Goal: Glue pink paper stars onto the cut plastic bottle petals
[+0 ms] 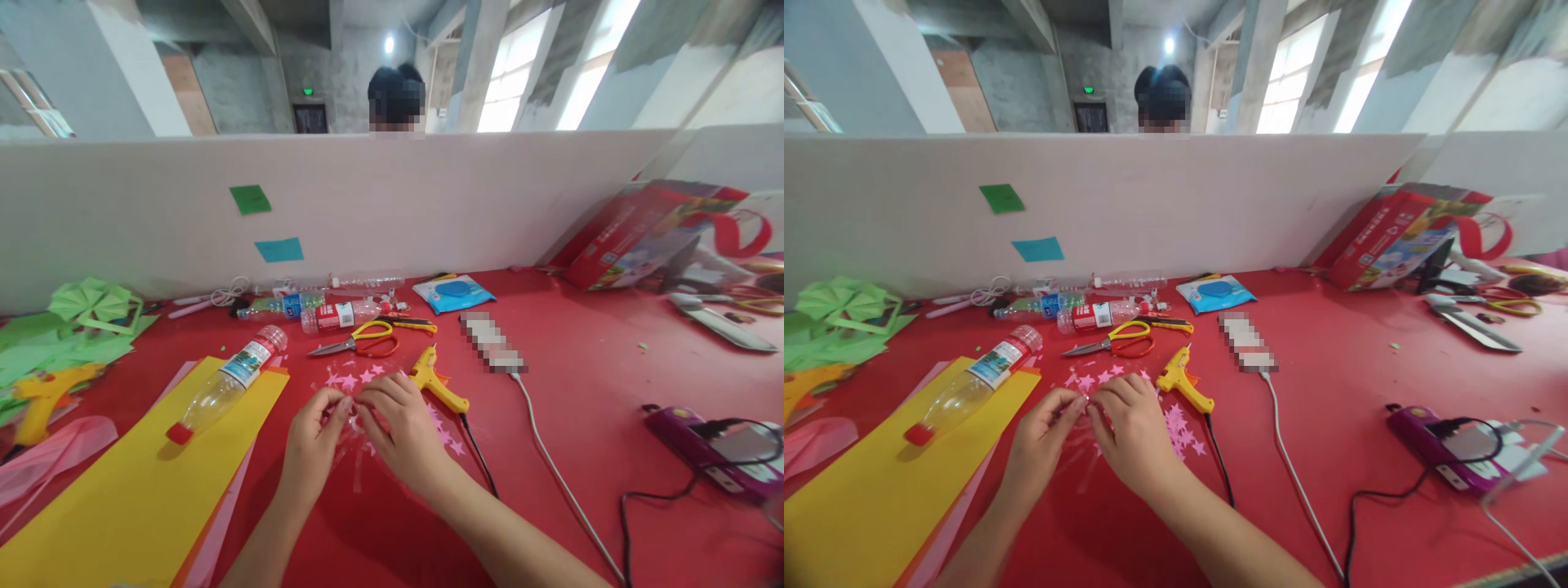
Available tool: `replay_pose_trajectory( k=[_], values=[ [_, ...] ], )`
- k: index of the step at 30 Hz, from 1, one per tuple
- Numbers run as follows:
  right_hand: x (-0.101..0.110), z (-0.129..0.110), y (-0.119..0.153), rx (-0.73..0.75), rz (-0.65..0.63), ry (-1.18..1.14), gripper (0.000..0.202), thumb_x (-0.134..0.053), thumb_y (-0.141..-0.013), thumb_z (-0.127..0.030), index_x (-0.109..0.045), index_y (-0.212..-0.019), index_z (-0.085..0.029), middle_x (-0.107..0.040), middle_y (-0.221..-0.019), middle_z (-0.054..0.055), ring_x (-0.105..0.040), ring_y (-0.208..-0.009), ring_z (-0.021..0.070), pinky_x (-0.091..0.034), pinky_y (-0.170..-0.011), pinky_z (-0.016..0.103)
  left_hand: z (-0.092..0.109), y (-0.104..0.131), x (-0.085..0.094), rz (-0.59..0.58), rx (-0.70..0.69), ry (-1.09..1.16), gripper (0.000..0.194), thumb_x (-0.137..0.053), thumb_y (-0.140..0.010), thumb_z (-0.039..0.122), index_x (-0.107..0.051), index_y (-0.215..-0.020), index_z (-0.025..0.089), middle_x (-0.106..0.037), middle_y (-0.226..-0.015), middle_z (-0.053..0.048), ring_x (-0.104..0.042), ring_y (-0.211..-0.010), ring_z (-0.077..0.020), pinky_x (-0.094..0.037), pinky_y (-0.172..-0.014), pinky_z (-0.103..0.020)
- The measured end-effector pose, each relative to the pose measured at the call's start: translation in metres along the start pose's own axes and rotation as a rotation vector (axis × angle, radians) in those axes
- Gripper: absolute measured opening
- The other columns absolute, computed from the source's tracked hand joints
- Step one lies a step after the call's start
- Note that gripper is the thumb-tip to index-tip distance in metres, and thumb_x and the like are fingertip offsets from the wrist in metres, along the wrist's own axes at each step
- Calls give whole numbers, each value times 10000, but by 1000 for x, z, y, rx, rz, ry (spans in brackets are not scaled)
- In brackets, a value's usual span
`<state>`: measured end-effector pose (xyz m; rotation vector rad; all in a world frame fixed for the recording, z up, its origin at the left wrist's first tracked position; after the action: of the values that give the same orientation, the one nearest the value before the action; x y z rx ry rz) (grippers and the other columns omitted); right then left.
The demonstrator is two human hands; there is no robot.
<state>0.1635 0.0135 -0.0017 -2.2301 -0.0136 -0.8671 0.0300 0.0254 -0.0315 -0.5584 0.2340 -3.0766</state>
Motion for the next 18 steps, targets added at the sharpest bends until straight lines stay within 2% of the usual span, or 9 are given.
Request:
replay_pose_trajectory(
  k=[4, 7, 13, 18],
  values=[
    [2, -1, 0, 30, 46, 37, 155, -510, -884, -144, -610, -998, -180, -663, -933, 70, -549, -854, 211, -450, -782, 384, 2, -1, 3, 31, 23, 60, 297, -478, -857, 466, -560, -751, 201, -534, -674, 29, -508, -668, -139, -415, -631, -222],
    [1, -4, -1, 104, 16, 82, 188, -513, -883, -140, -601, -1044, -184, -658, -968, 76, -542, -884, 217, -452, -788, 384, 1, -1, 2, 34, 40, 107, 326, -489, -847, 481, -576, -731, 189, -541, -665, 23, -509, -675, -141, -417, -626, -220],
    [3, -11, -1, 223, 25, 216, 164, -515, -883, -145, -597, -1023, -166, -652, -951, 76, -532, -870, 206, -436, -795, 376, -6, -1, -1, 42, 102, 226, 372, -532, -811, 514, -607, -695, 169, -549, -655, 14, -488, -644, -128, -414, -599, -218],
    [0, -12, -2, 257, 24, 268, 83, -525, -888, -145, -603, -910, -160, -653, -865, 52, -516, -817, 188, -417, -809, 364, -11, -2, -2, 25, 146, 324, 348, -581, -783, 487, -609, -661, 162, -534, -639, 9, -491, -651, -130, -412, -616, -226]
  ],
)
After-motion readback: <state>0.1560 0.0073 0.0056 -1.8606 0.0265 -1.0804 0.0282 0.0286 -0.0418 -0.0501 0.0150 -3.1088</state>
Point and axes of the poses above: each hand's wrist, its own y-axis away from the middle knuckle, its own x-axis out of the back of the hand, z = x × y, the point moved 5 cm from there along -y, towards the middle knuckle
